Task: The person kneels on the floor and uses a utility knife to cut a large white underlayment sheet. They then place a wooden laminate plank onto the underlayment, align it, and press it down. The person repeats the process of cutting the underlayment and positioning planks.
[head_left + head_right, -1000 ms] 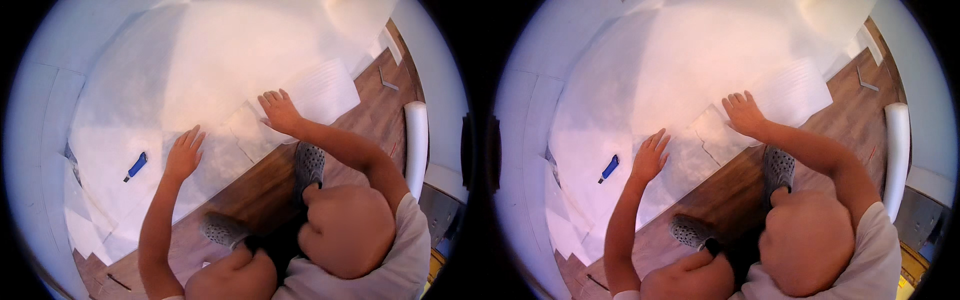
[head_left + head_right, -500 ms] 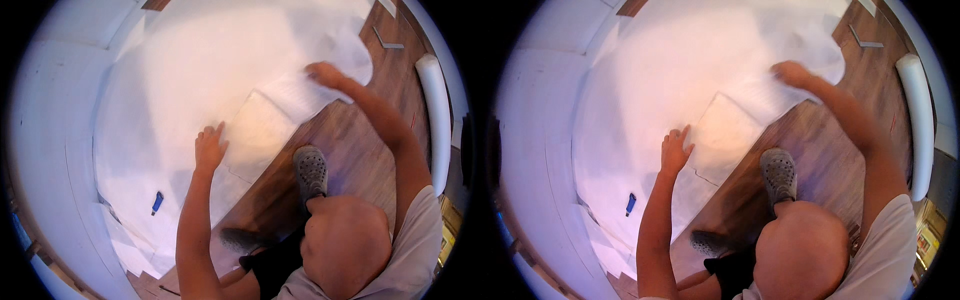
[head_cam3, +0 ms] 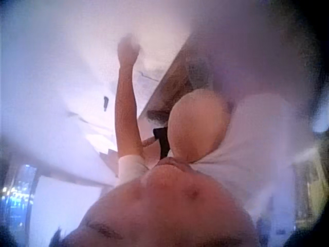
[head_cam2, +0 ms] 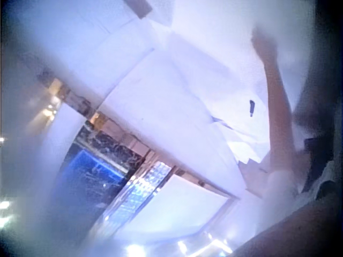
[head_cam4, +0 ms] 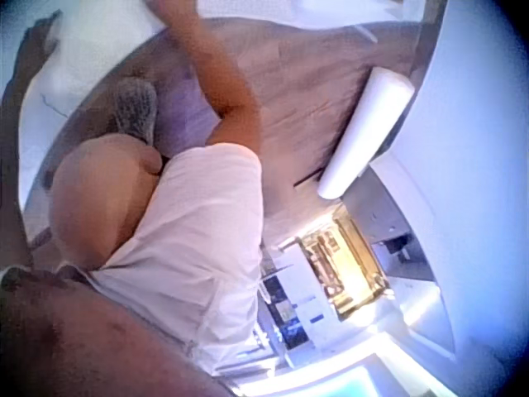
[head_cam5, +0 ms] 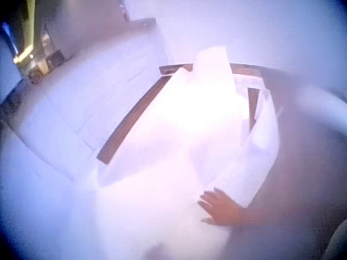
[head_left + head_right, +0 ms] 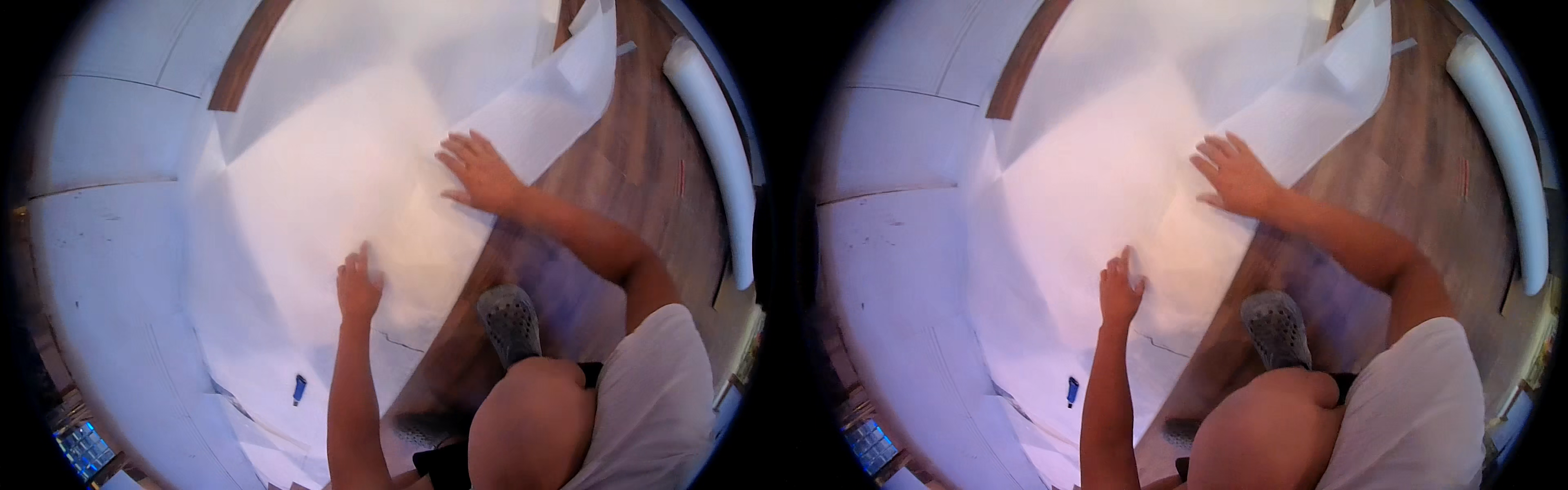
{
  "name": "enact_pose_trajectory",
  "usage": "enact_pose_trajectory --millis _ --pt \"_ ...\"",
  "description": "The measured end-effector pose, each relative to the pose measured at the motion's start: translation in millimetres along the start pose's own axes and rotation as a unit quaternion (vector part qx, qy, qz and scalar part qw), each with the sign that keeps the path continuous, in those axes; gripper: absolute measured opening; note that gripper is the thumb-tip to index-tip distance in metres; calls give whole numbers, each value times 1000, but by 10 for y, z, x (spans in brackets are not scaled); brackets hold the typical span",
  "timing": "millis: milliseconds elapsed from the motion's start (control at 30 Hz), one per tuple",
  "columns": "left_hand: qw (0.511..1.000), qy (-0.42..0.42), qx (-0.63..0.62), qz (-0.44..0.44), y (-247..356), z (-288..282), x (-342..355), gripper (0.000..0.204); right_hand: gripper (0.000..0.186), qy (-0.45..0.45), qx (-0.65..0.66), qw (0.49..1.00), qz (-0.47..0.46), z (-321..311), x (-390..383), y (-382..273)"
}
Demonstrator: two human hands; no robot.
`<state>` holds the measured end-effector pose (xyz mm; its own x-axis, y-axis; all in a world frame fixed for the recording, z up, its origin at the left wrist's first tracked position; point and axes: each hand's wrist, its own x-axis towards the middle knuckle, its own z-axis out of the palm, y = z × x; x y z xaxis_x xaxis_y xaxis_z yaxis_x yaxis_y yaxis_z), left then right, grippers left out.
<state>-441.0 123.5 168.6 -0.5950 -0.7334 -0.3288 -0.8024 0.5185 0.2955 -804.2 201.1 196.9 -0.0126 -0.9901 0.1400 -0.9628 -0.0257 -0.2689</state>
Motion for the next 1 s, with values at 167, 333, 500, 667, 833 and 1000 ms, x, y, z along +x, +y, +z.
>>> enact_pose_trajectory --millis 167,333,500,667,833,1000 --pt "998 -55 33 -22 208 -176 372 52 36 25 4 998 63 532 27 397" --pt "984 135 57 97 176 11 772 50 14 -8 70 994 83 499 245 486" --pt "995 64 14 73 585 -84 1267 47 20 -131 150 976 88 341 453 865" --pt "991 80 19 110 621 -60 1280 49 30 -147 57 972 173 -115 668 2294" --pt "975 90 5 203 767 13 1494 42 34 86 -183 908 368 -1041 317 3702" --pt "946 198 -88 240 1003 -240 2452 30 33 266 -75 961 13 -1087 583 1906"
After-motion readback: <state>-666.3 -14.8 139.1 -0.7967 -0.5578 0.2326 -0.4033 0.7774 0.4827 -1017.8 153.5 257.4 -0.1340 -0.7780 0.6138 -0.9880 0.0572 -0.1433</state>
